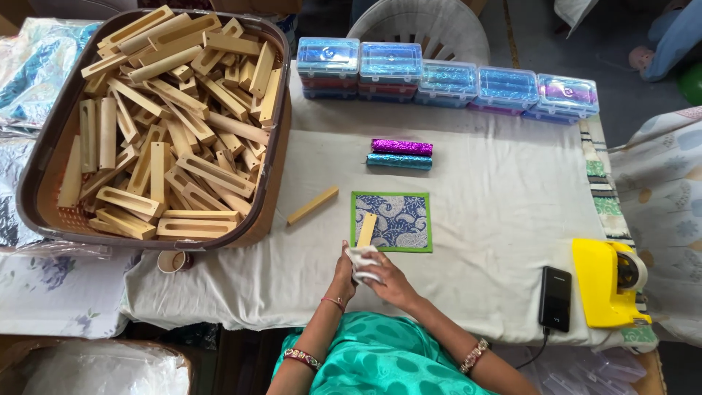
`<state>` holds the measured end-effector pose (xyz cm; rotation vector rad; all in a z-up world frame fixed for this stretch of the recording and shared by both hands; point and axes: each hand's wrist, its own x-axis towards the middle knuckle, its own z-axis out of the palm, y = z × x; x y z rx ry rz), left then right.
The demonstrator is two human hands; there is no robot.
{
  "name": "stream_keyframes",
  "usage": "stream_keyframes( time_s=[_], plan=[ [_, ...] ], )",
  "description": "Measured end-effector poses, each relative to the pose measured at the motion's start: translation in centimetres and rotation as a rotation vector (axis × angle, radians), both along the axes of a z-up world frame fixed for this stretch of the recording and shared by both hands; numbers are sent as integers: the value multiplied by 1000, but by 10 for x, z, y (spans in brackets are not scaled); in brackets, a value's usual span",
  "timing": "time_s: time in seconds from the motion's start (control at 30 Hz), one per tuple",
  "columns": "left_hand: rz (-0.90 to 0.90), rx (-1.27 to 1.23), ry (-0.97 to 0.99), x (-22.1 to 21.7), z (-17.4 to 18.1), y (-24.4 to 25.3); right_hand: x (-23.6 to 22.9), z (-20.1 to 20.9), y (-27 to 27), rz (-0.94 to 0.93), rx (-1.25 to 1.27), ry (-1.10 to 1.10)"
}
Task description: Wrapping small wooden pieces with decorative foil and securing them using a cloth and wooden block.
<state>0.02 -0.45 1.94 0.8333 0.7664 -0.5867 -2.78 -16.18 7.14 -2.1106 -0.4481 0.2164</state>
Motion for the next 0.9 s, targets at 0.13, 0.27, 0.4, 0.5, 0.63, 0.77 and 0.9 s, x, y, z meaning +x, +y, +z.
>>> stream_keyframes(
  time_s=[0.13,0.27,0.4,0.5,0.63,0.77,0.9],
  plan=[
    [-129,40,-123,-3,-13,3,4,-36,-32,-59,229,80],
    [-168,1,-158,-1,1,-6,13,18,-24,-283,277,27],
    [-150,-181,-88,0,-12,-12,20,32,-9,-231,219,13],
    [-209,-253,-113,-3,8,-7,46,-14,-21,-242,136,-90],
    [-392,-313,-206,-9,18,-1,77,-25,-44,-467,325,166],
    [-468,-348,-224,-6,43,-2,77,-9,-72,-526,682,678],
    [-472,-50,-275,-3,75,-12,78,-53,-93,-568,765,505]
  ],
)
